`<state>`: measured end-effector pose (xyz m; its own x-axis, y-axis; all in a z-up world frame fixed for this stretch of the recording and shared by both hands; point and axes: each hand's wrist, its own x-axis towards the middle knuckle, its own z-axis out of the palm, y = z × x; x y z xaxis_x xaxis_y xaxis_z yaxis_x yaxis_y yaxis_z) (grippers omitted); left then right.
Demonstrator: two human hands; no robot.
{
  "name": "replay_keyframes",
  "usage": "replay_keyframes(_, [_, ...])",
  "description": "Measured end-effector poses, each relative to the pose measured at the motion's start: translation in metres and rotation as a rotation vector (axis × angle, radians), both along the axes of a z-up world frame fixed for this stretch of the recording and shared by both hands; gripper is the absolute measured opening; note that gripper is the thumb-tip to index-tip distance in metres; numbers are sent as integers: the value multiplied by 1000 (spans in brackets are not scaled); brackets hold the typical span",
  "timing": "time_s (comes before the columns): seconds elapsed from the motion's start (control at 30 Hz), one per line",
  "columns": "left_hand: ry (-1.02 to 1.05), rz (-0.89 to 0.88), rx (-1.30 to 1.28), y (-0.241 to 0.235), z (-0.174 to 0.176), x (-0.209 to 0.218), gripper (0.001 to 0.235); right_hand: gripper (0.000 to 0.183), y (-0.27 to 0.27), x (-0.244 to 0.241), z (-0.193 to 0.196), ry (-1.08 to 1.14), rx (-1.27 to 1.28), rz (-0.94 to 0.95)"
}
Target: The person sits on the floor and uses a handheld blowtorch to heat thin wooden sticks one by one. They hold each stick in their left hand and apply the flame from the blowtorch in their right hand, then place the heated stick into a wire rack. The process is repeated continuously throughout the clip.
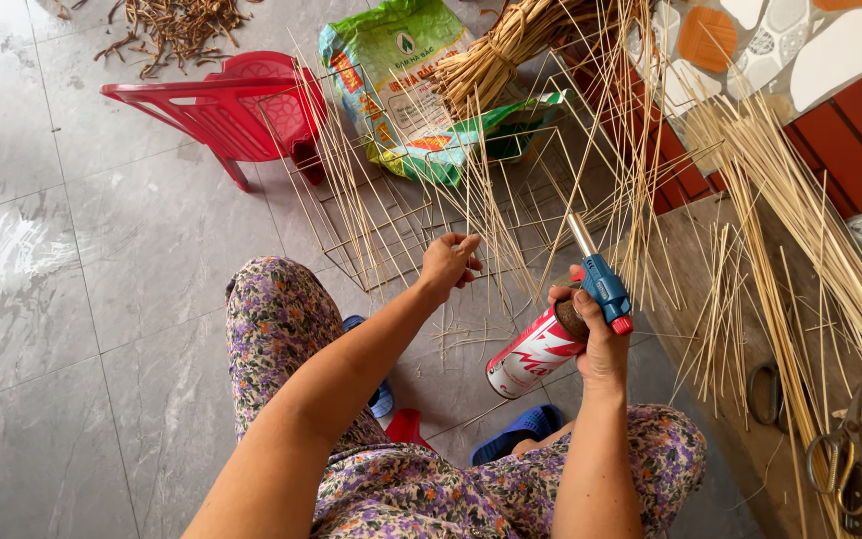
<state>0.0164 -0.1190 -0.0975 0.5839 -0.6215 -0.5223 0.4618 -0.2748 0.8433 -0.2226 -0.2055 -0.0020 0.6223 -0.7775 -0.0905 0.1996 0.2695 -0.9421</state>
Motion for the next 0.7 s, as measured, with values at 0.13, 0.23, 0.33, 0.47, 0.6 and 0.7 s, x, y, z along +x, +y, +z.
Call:
replay_keyframes(0.13, [-124, -12, 79, 1, 5, 0, 36, 62, 1, -2, 3, -6, -20, -17])
replay_keyframes(0.23, [-154, 39, 69, 2, 3, -2, 35, 61, 2, -4, 3, -6, -20, -24])
replay_keyframes(0.33, [-109, 56, 15, 6, 8, -4, 34, 61, 1, -5, 3, -8, -19, -23])
replay_keyframes(0.47, [-138, 68, -60, 14, 26, -9, 31, 61, 0, -5, 2, -8, -16, -16])
replay_keyframes(0.6, [-263, 95, -48, 18, 36, -12, 29, 61, 1, -5, 1, -12, -13, -12])
replay_keyframes(0.7, [-352, 38, -42, 24, 37, -14, 28, 61, 2, -4, 2, -4, -17, -9])
